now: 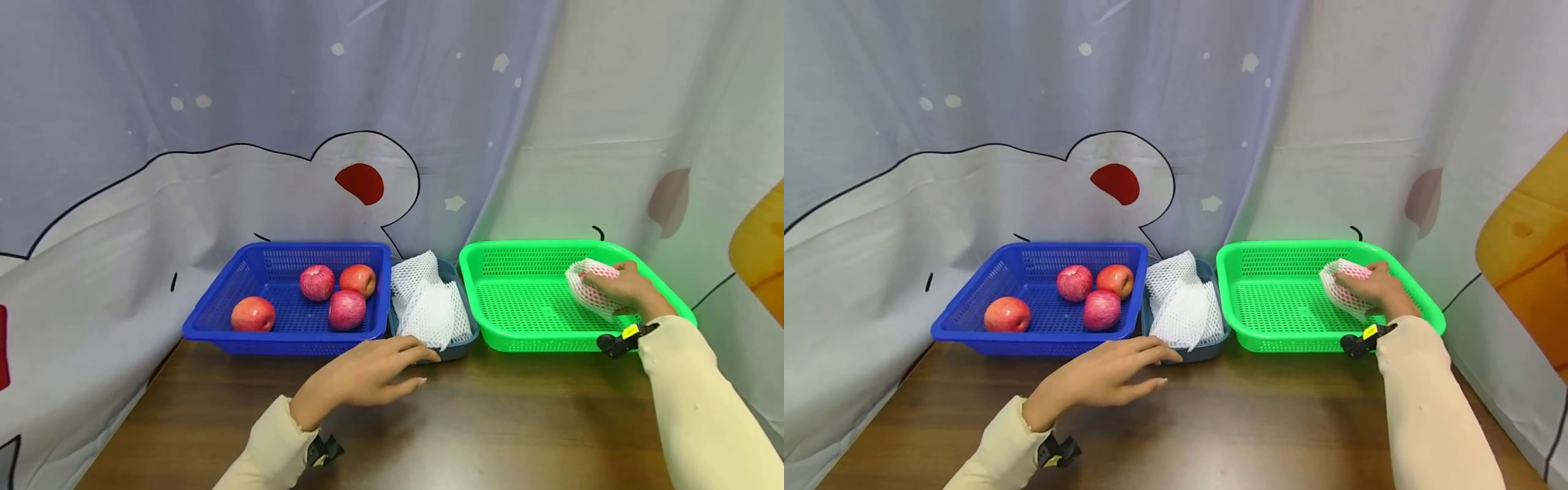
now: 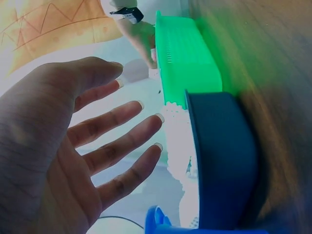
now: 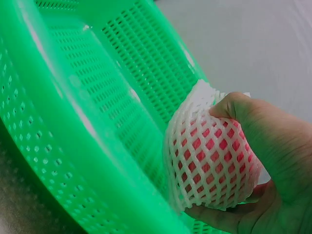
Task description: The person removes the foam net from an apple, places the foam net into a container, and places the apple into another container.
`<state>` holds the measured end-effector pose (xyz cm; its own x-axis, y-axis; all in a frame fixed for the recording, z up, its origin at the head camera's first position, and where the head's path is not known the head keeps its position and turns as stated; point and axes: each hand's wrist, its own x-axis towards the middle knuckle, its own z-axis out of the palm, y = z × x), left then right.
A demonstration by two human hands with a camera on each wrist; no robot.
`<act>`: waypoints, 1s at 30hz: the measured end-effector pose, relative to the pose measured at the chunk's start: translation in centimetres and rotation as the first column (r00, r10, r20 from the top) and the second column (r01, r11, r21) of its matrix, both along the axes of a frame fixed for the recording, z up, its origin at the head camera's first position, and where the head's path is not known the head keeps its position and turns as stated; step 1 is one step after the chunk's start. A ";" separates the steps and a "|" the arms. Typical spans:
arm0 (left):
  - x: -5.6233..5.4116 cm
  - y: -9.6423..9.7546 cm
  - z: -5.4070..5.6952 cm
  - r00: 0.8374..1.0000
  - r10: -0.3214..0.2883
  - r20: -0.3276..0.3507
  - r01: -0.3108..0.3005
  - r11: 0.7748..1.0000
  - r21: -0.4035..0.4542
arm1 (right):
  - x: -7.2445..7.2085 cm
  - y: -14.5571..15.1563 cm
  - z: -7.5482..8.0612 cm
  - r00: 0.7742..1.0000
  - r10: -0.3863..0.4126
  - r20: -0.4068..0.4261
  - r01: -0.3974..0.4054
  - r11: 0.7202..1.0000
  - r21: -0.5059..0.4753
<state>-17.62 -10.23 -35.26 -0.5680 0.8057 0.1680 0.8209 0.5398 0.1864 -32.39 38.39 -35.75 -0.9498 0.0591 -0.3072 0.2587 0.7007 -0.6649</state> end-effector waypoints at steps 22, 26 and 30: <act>0.4 -0.4 -2.1 0.991 0.013 0.136 -0.017 0.999 0.029 | 1.5 -4.5 1.7 0.973 0.095 -0.213 -0.078 0.993 0.086; 0.4 -0.5 -2.5 0.989 0.000 0.150 -0.006 0.999 0.038 | 2.0 -5.5 2.1 0.964 0.093 -0.250 -0.083 0.995 0.051; 0.3 -0.4 -2.7 0.985 -0.009 0.171 0.004 1.000 0.028 | 2.7 -6.1 2.5 0.953 0.107 -0.284 -0.093 0.994 0.061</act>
